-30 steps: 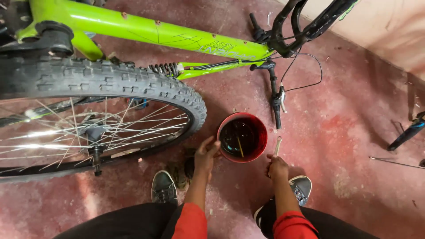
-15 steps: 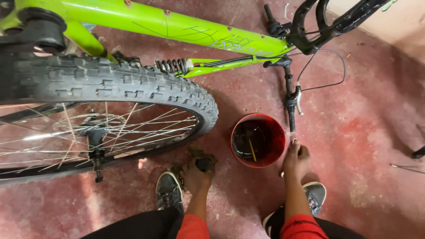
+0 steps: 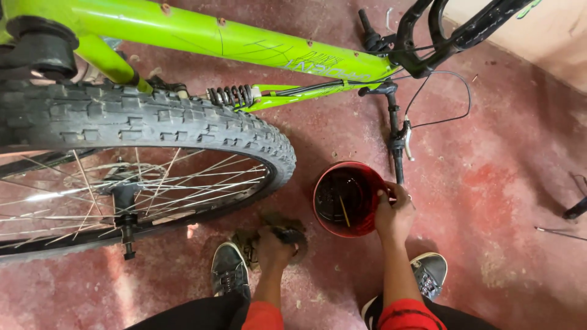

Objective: The person sits on the floor and cleans a bicycle cassette using a toothbrush and a red cup containing liquid. They scrub the cassette thoroughly, occasionally dipping the brush into the cup to apply more liquid.

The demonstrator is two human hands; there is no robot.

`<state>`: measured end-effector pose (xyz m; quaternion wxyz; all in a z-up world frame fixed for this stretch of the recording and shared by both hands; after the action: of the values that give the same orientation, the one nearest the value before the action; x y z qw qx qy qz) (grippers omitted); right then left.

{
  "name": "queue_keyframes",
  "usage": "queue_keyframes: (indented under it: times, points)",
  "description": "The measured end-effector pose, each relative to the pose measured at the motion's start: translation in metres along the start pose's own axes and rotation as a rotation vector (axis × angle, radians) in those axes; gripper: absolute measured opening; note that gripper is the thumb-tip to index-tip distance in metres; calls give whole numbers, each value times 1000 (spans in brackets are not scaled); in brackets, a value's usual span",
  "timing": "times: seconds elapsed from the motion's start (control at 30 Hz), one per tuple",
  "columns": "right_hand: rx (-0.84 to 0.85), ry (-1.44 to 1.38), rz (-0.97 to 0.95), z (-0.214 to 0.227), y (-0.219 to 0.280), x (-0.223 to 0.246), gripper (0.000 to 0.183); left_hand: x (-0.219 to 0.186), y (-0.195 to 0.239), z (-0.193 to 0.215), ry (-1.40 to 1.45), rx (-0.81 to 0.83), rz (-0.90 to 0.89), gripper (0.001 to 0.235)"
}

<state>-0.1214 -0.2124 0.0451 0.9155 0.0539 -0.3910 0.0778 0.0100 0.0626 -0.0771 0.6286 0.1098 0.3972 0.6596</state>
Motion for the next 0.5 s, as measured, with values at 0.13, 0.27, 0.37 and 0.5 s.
queue_keyframes:
  times: [0.13,0.27,0.37,0.5]
  points:
    - [26,-13,-39,8,3,16,26,6,-5,-24,-50,-2,-14,68]
    - [112,42,-55,1,-2,13,27,-17,5,-5,-109,-112,-80,66]
    - [127,103,-79,-12,-2,-5,24,-21,15,4,-154,-54,-47,71]
    - [135,85,-83,-17,-2,-6,27,-18,20,3,-154,-35,-3,82]
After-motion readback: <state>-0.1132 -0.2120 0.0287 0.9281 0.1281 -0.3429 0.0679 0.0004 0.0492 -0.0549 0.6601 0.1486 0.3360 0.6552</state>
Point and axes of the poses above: each hand's wrist, its own y-axis away from the middle knuckle, its own z-axis out of the back of the hand, x = y × z, the point moved 4 cm from there along -y, towards the middle knuckle, and after that the axes turned 2 degrees about -x, right-handed, at the moved point
